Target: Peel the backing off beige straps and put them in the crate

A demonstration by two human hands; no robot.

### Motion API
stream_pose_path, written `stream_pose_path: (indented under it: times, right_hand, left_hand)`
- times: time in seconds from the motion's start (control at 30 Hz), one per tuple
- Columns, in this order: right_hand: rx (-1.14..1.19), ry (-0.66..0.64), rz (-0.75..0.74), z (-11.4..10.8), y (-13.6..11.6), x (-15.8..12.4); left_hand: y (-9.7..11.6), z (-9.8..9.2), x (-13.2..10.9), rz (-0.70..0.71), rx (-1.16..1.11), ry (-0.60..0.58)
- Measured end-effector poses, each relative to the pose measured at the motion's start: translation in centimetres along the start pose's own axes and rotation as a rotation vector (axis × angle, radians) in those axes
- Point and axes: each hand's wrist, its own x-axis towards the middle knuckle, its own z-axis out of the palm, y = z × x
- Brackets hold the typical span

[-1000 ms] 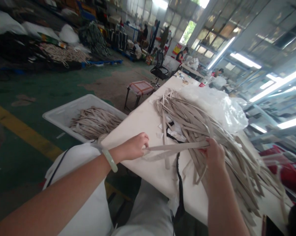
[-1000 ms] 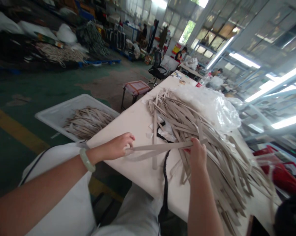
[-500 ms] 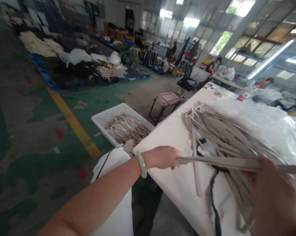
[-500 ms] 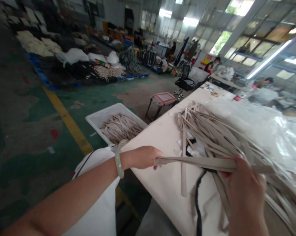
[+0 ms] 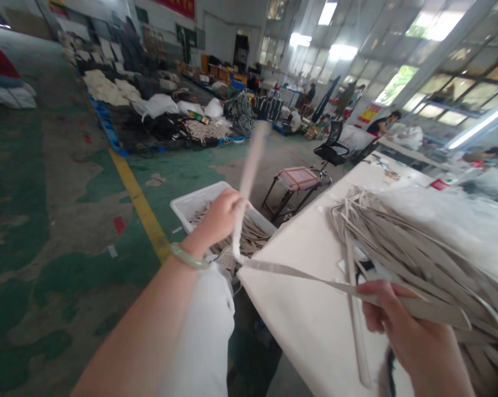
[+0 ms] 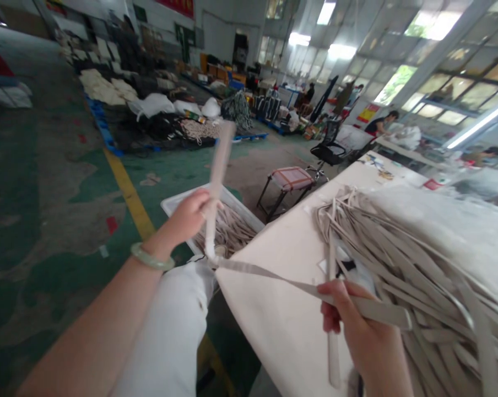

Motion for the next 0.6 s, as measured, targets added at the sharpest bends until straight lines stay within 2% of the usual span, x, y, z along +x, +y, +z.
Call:
stream_pose_path:
  times: [0.03,0.1,0.13,0.2,0.3,0.37,0.43,0.53,0.6]
  right_hand:
    - [0.055,-0.024,0.062,0.2,0.4,-0.1]
    - [0.14,-0.088,0.179,1.0,1.4,-0.4]
    - [0.171,-0.126,0.225,1.8,2.0,-0.6]
    - [0.22,-0.206,0.314,3.7,3.4,-0.8]
    - [0.24,-0.294,0.417,7.4,5.5,-0.4]
    - [0.248,-0.323,0.457,10.0,6.5,0.8]
    - [0.285,-0.321,0.468,12.3,6.7,2.8]
    - [0.355,-0.268,0.446,14.9,6.3,6.0]
    - [0.321,-0.234,0.482,15.6,6.0,7.5]
  left_hand:
    - [-2.2,-2.0,0.2,-0.188,-0.213,0.142]
    - [-7.0,-5.3,-0.5,-0.596,-0.708,0.508]
    - [-9.5,-6.4,-1.3,-0.679,-0.767,0.569]
    - [-14.0,-7.4,-3.1,-0.82,-0.798,0.663]
    - [-19.1,-6.9,-4.6,-0.979,-0.819,0.774]
    - [-21.3,-6.4,-3.5,-1.017,-0.831,0.808]
    - [-22.5,-6.4,-0.6,-1.007,-0.839,0.814]
    - [-22.8,-6.8,5.0,-0.955,-0.838,0.78]
    - [-22.3,-6.9,8.0,-0.924,-0.822,0.729]
